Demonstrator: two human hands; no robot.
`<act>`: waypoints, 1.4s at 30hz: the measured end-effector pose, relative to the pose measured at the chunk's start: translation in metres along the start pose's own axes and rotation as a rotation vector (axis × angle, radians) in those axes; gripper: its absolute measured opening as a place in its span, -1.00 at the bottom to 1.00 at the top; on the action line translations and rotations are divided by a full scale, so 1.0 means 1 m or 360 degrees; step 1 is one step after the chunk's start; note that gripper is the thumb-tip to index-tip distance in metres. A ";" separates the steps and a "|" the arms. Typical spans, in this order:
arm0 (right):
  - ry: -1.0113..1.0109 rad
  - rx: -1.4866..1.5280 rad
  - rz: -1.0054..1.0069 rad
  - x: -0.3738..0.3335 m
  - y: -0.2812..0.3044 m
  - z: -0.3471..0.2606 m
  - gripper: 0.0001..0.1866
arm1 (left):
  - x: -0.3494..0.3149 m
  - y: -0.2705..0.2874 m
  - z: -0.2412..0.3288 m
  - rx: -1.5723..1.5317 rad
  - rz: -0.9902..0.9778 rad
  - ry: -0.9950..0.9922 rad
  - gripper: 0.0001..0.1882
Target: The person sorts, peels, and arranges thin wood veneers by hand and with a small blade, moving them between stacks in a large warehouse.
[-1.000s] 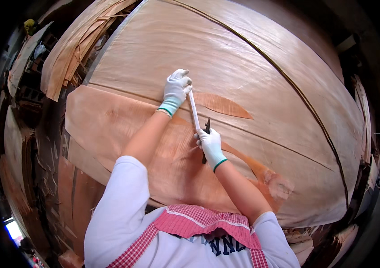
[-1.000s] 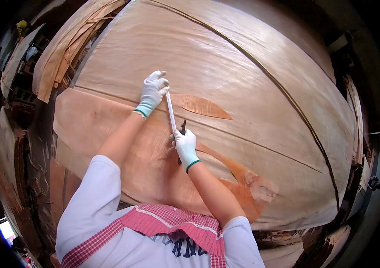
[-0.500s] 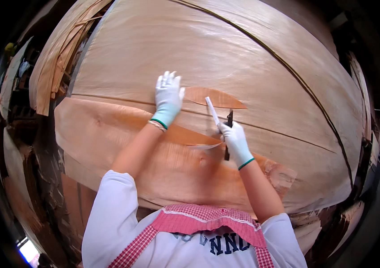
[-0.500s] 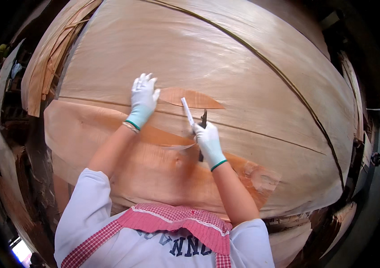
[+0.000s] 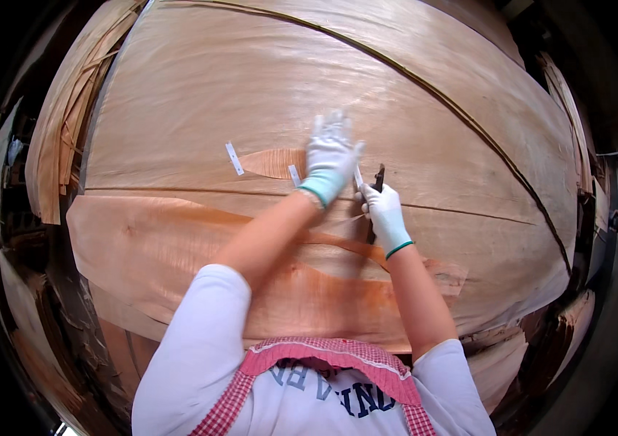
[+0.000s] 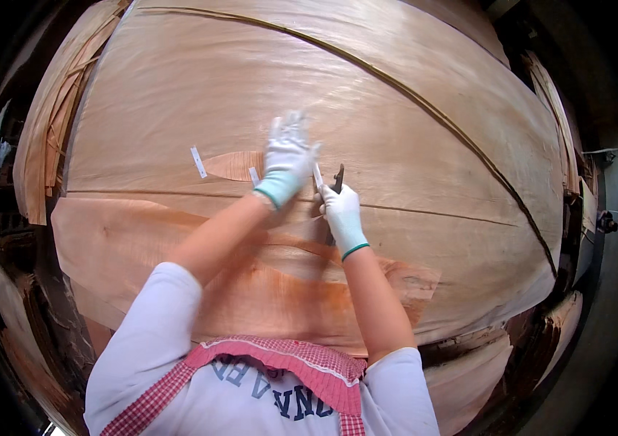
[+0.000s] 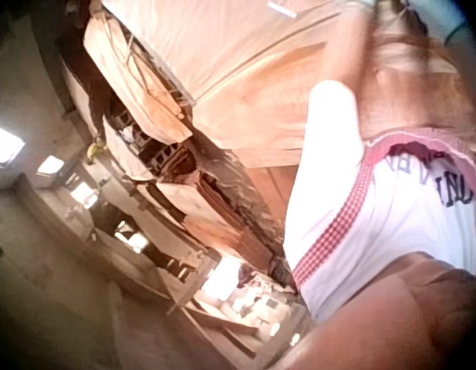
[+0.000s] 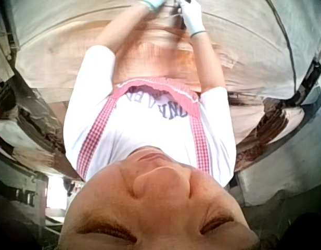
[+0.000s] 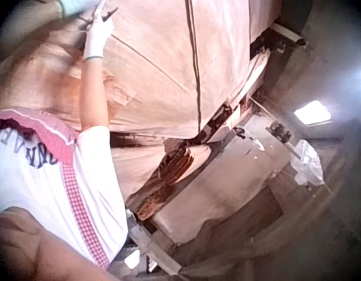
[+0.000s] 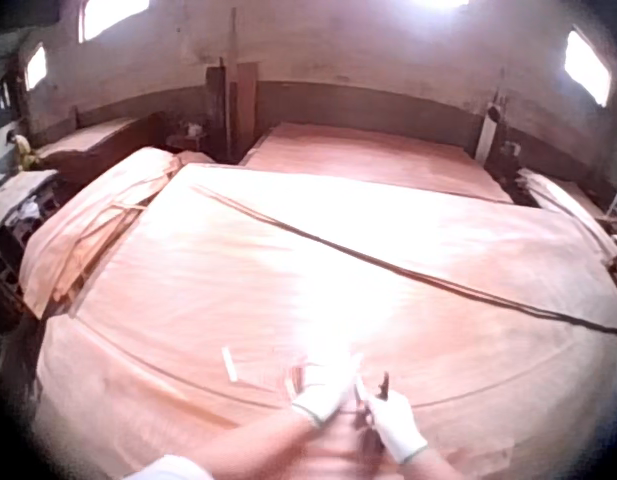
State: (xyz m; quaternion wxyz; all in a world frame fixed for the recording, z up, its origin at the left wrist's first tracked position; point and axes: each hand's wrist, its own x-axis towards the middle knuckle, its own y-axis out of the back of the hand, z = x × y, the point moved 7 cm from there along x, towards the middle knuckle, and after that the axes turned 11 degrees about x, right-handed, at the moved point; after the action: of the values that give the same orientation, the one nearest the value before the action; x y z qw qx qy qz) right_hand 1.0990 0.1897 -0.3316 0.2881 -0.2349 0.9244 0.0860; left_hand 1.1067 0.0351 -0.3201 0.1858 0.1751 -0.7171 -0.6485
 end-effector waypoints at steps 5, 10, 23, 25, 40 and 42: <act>0.0880 -0.1370 0.0078 0.011 0.015 -0.029 -0.84 | 0.010 -0.020 0.045 -0.0180 0.0036 -0.0092 -0.29; 0.0447 -0.0698 -0.0119 -0.038 0.056 -0.096 -0.84 | 0.031 -0.027 0.020 -0.0574 -0.0159 -0.0090 -0.34; 0.0327 -0.1325 -0.0166 -0.292 0.279 -0.083 -0.90 | -0.466 -0.004 -0.438 -0.1001 0.1070 0.2116 -0.58; 0.0363 -0.1817 -0.0613 -0.344 0.207 -0.074 -0.83 | -0.538 -0.001 -0.454 -0.0483 0.0938 0.2398 -0.52; -0.0721 -0.1026 -0.0991 -0.388 0.185 0.125 -0.68 | -0.537 -0.072 -0.437 -0.2179 0.0478 0.2655 -0.62; -0.0719 -0.1022 -0.0983 -0.387 0.191 0.134 -0.67 | -0.572 -0.080 -0.473 -0.1338 0.0842 0.2689 -0.59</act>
State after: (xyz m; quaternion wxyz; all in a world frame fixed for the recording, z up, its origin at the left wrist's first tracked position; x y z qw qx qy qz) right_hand 1.3523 0.5452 -0.2156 0.4063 -0.5500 0.6529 0.3257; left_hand 1.8380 -0.1005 -0.3798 0.8247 0.3349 -0.0746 -0.4497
